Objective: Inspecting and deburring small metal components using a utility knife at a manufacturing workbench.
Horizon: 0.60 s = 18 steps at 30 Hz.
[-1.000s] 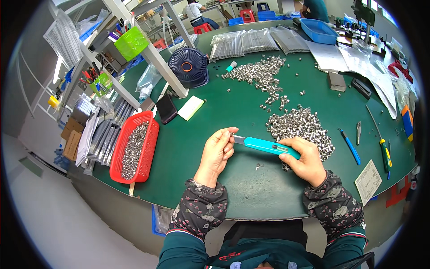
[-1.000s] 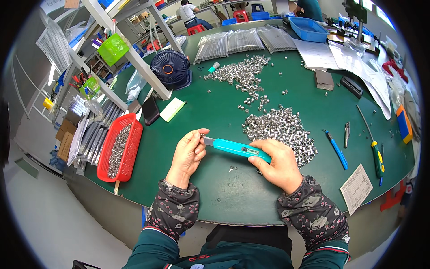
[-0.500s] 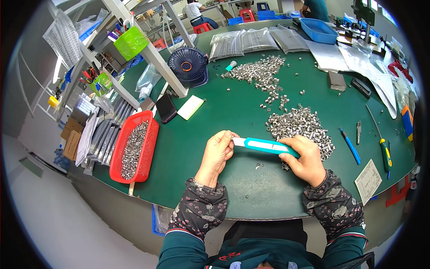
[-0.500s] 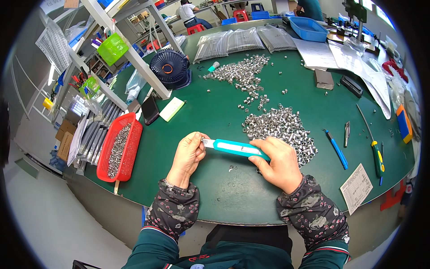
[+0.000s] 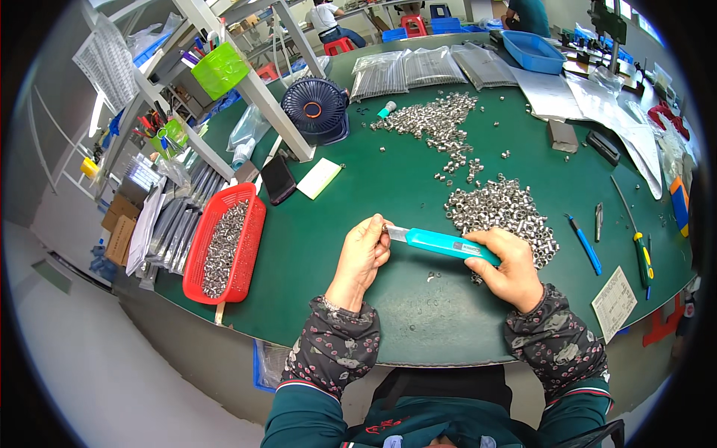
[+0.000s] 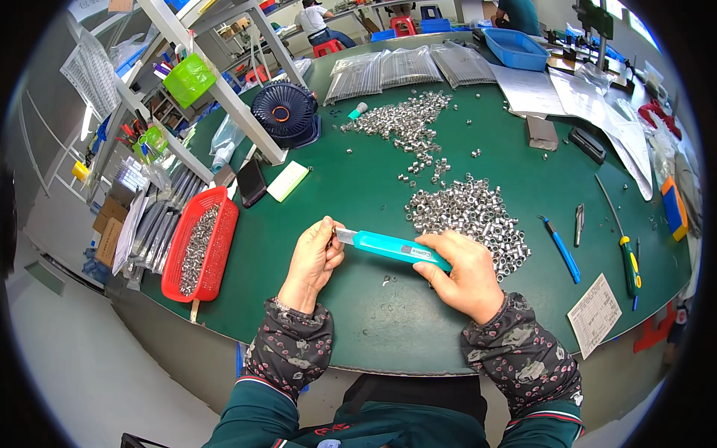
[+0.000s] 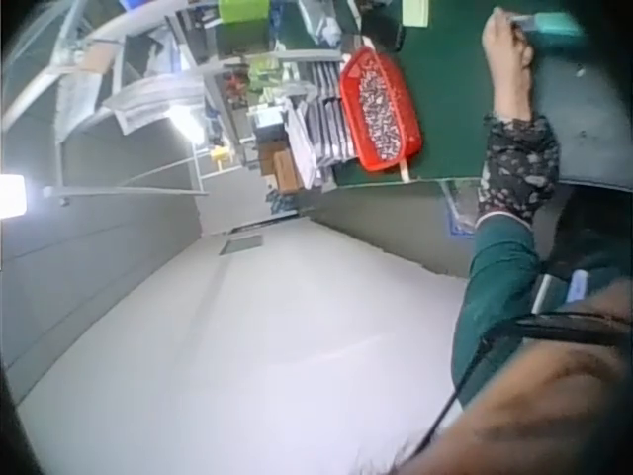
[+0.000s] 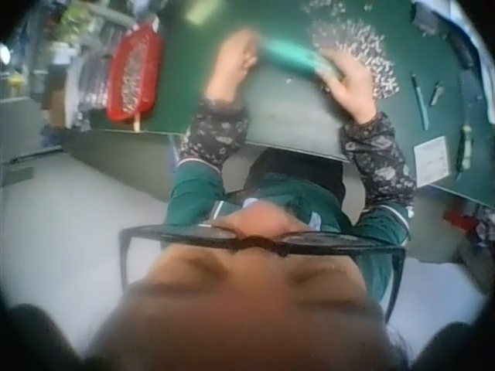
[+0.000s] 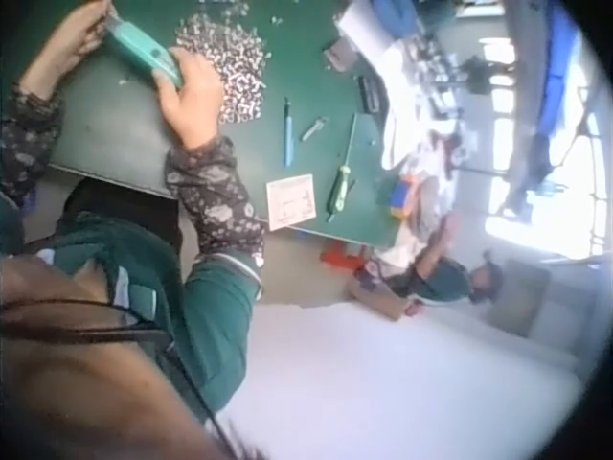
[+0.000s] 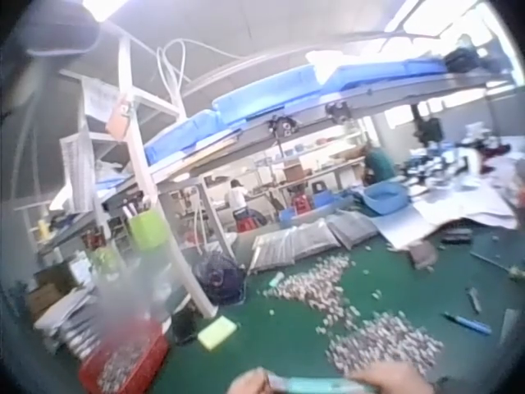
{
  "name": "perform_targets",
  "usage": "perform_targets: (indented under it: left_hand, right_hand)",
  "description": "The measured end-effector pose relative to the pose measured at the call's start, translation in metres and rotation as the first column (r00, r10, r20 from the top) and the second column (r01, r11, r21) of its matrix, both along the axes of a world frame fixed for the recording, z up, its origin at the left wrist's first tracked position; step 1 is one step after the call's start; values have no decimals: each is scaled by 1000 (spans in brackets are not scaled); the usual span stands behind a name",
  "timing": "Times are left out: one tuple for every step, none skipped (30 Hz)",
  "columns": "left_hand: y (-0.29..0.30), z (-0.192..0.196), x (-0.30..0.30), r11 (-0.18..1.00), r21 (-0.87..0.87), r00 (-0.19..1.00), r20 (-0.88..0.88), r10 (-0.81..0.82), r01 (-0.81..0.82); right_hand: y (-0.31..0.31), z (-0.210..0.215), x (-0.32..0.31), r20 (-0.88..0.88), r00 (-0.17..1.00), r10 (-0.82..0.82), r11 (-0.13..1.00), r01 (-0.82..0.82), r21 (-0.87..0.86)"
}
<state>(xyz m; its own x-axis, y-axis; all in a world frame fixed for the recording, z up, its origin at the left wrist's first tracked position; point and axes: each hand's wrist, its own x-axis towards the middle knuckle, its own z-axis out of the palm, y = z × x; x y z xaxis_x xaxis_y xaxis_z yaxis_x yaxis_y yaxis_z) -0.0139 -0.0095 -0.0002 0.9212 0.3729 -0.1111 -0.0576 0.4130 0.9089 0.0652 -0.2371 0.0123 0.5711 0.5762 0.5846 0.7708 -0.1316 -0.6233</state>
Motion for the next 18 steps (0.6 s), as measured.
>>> perform_targets:
  left_hand:
    - [-1, 1, 0, 1000, 24, 1000, 7, -1, 1]
    - [-2, 1, 0, 999, 48, 1000, 15, -3, 2]
    - [-1, 1, 0, 999, 49, 1000, 15, -4, 3]
    - [-1, 0, 0, 999, 45, 999, 40, -23, 21]
    - [0, 0, 0, 998, 42, 997, 66, -41, 39]
    - [0, 1, 0, 998, 43, 997, 66, -41, 38]
    - [-1, 2, -1, 999, 28, 997, 71, -33, 32]
    - [-1, 2, -1, 1000, 14, 997, 77, -26, 25]
    - [0, 2, 0, 1000, 15, 997, 78, -26, 25]
    - [1, 1, 0, 999, -25, 993, 116, -35, 39]
    - [2, 0, 0, 997, -64, 987, 154, -43, 54]
    - [2, 1, 0, 997, -64, 987, 155, -42, 53]
    - [2, 1, 0, 997, -68, 987, 158, -37, 48]
    - [2, 2, 0, 996, -71, 986, 162, -32, 44]
    - [2, 2, 0, 997, -71, 986, 162, -31, 43]
    - [3, 1, 0, 996, -70, 985, 169, -41, 54]
    - [3, 1, 0, 996, -69, 983, 176, -51, 64]
    - [3, 2, 0, 995, -70, 983, 175, -52, 65]
  right_hand:
    - [0, 0, 0, -33, 999, 13, 1000, -14, -12]
    - [0, 0, 0, -66, 997, 26, 999, -28, -23]
    - [0, 0, 0, -66, 997, 26, 999, -27, -22]
    - [0, 0, 0, -86, 996, 39, 999, -40, -16]
    - [0, 0, 0, -105, 993, 51, 999, -53, -9]
    - [0, 0, 0, -105, 993, 52, 999, -53, -8]
    - [0, -1, 1, -111, 993, 31, 999, -33, -20]
    - [0, -1, 1, -117, 993, 10, 999, -13, -32]
    - [0, -2, 2, -116, 993, 9, 999, -13, -32]
    - [0, -2, 3, -131, 991, -6, 1000, 7, 7]
    - [-1, -3, 4, -147, 989, -20, 999, 28, 47]
    - [0, -2, 3, -146, 989, -20, 999, 27, 47]
    - [0, -1, 3, -143, 989, -21, 999, 27, 37]
    - [0, -1, 3, -140, 990, -23, 999, 27, 28]
    - [0, -1, 3, -139, 990, -22, 999, 27, 29]
    - [0, -1, 2, -144, 989, -18, 1000, 20, 15]
    - [0, -1, 2, -148, 989, -14, 1000, 14, 2]
    - [0, -1, 2, -149, 989, -14, 1000, 15, 1]
